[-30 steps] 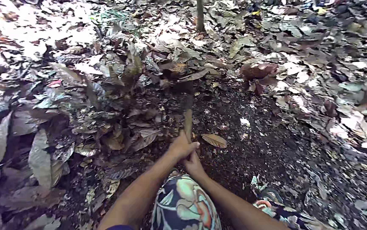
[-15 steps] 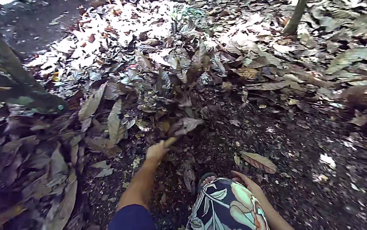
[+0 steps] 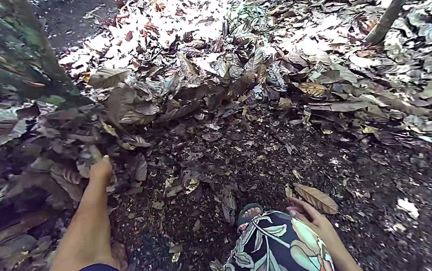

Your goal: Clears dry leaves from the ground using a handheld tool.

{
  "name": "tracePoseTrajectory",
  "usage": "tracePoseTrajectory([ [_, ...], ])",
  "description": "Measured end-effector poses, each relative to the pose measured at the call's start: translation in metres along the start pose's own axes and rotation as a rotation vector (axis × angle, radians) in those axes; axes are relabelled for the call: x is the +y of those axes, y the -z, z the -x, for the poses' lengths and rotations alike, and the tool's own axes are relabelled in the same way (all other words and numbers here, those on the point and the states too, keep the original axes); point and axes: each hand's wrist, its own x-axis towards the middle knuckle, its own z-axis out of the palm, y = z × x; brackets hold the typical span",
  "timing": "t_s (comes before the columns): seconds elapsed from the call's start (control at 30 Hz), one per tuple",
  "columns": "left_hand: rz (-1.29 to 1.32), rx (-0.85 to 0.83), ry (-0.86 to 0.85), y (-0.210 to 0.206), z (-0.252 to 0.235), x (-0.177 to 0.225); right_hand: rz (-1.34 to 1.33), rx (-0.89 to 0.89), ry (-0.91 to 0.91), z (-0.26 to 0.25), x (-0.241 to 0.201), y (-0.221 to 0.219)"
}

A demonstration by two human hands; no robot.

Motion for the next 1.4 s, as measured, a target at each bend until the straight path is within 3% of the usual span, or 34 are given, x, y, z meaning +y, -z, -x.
tracePoseTrajectory([
  [0.07, 0.025, -0.048, -0.022, 0.000, 0.017, -0.002, 0.009, 0.000, -0.011, 0.001, -0.007, -0.001],
  [0.17, -0.056, -0.214, -0.197, -0.022, 0.078, 0.005, 0.019, -0.061, -0.001, 0.002, -0.025, -0.006],
  [0.33, -0.221, -0.572, -0.567, -0.141, 0.193, 0.014, 0.067, -0.102, 0.140, 0.000, -0.039, -0.018],
  [0.43, -0.461, -0.750, -0.941, -0.213, 0.247, 0.015, 0.168, -0.107, 0.195, 0.001, -0.053, -0.017],
  [0.5, -0.568, -0.796, -1.142, -0.248, 0.261, 0.002, 0.237, -0.110, 0.235, 0.001, -0.058, -0.010],
  [0.57, -0.622, -0.811, -1.122, -0.259, 0.248, -0.029, 0.267, -0.103, 0.225, 0.002, -0.063, -0.001],
  [0.67, -0.659, -0.712, -0.786, -0.222, 0.180, -0.106, 0.248, -0.098, 0.196, -0.001, -0.061, 0.005],
  [0.8, -0.713, -0.356, -0.281, -0.095, 0.094, -0.194, 0.276, -0.168, 0.168, -0.008, -0.055, -0.003],
  [0.93, -0.653, -0.033, 0.041, 0.056, 0.024, -0.184, 0.241, -0.210, 0.215, -0.015, -0.046, -0.022],
  [1.0, -0.501, 0.153, 0.104, 0.109, -0.005, -0.169, 0.184, -0.263, 0.190, -0.019, -0.048, -0.031],
  [1.1, -0.201, 0.297, 0.112, 0.165, -0.012, -0.135, 0.176, -0.302, 0.173, -0.024, -0.062, -0.038],
  [1.17, -0.085, 0.284, 0.074, 0.177, 0.005, -0.112, 0.196, -0.298, 0.205, -0.025, -0.066, -0.040],
  [1.23, -0.022, 0.227, -0.002, 0.160, 0.031, -0.101, 0.195, -0.314, 0.228, -0.025, -0.076, -0.040],
  [1.33, -0.048, 0.040, -0.147, 0.093, 0.068, -0.127, 0.235, -0.343, 0.208, -0.034, -0.091, -0.040],
  [1.4, -0.248, -0.147, -0.205, 0.041, 0.098, -0.158, 0.270, -0.306, 0.239, -0.036, -0.095, -0.036],
])
